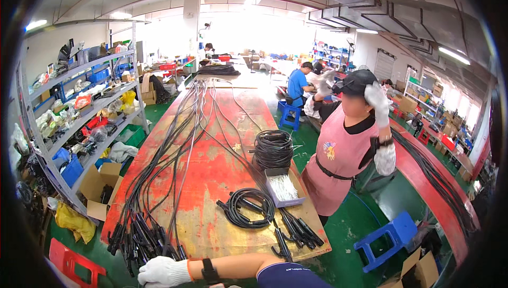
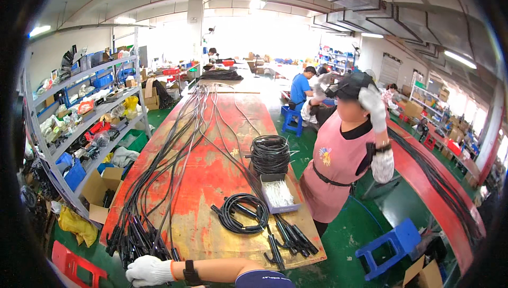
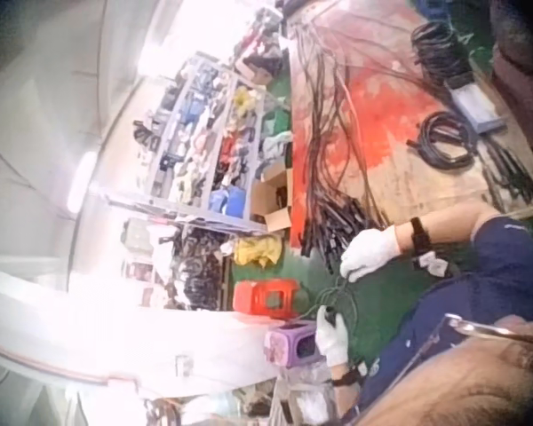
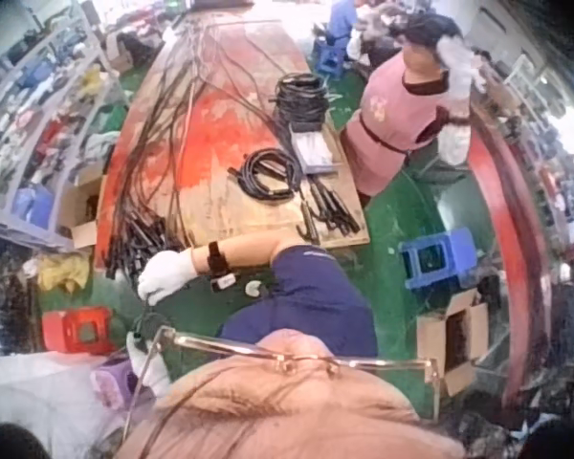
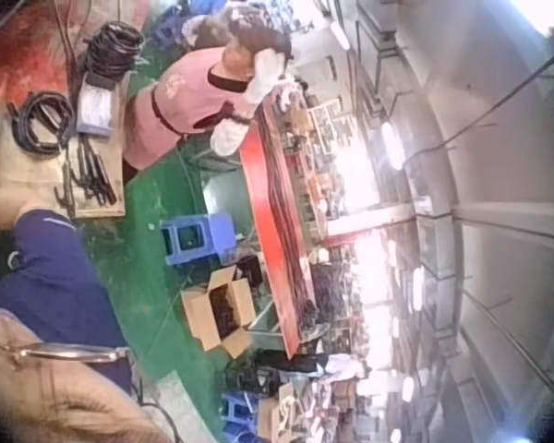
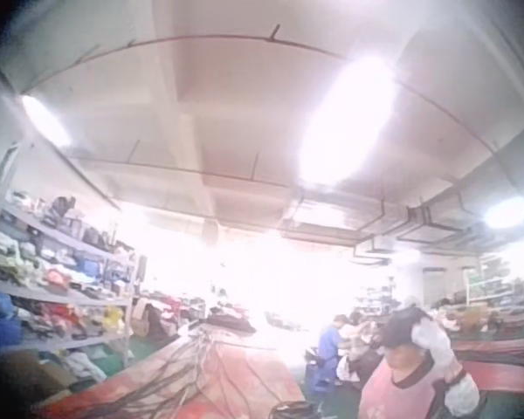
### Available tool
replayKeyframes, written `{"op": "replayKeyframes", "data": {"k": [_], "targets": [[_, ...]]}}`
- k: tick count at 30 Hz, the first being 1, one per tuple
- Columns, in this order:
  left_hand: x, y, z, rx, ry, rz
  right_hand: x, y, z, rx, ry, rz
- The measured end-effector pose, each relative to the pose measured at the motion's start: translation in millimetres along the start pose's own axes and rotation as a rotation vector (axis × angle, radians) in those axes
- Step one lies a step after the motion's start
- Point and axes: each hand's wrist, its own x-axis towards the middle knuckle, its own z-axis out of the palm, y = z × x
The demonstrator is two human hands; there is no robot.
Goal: The person is bundling long black electrical cables using zip ties at a factory workbench.
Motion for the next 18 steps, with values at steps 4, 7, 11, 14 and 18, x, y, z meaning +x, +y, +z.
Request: {"op": "replayKeyframes", "data": {"k": [4, 7, 11, 14, 18], "targets": [[7.6, -23.1, 60.1, -0.633, 0.116, 0.127, 23.8, -59.9, -6.1, -0.038, 0.062, -0.175], [32.5, -60.2, 89.4, -0.925, 0.051, -0.093, 33.4, -52.8, 3.7, -0.158, 0.056, -0.19], [34.8, 15.0, 80.7, -0.951, 0.084, -0.009, 33.6, -42.7, -17.6, -0.157, 0.196, -0.157], [19.4, 54.7, 52.7, -0.958, 0.151, 0.046, 44.6, -47.7, -32.7, -0.142, 0.243, -0.157], [14.9, 80.5, 18.6, -0.62, 0.2, 0.12, 54.6, -57.1, -44.9, -0.171, 0.257, -0.133]]}}
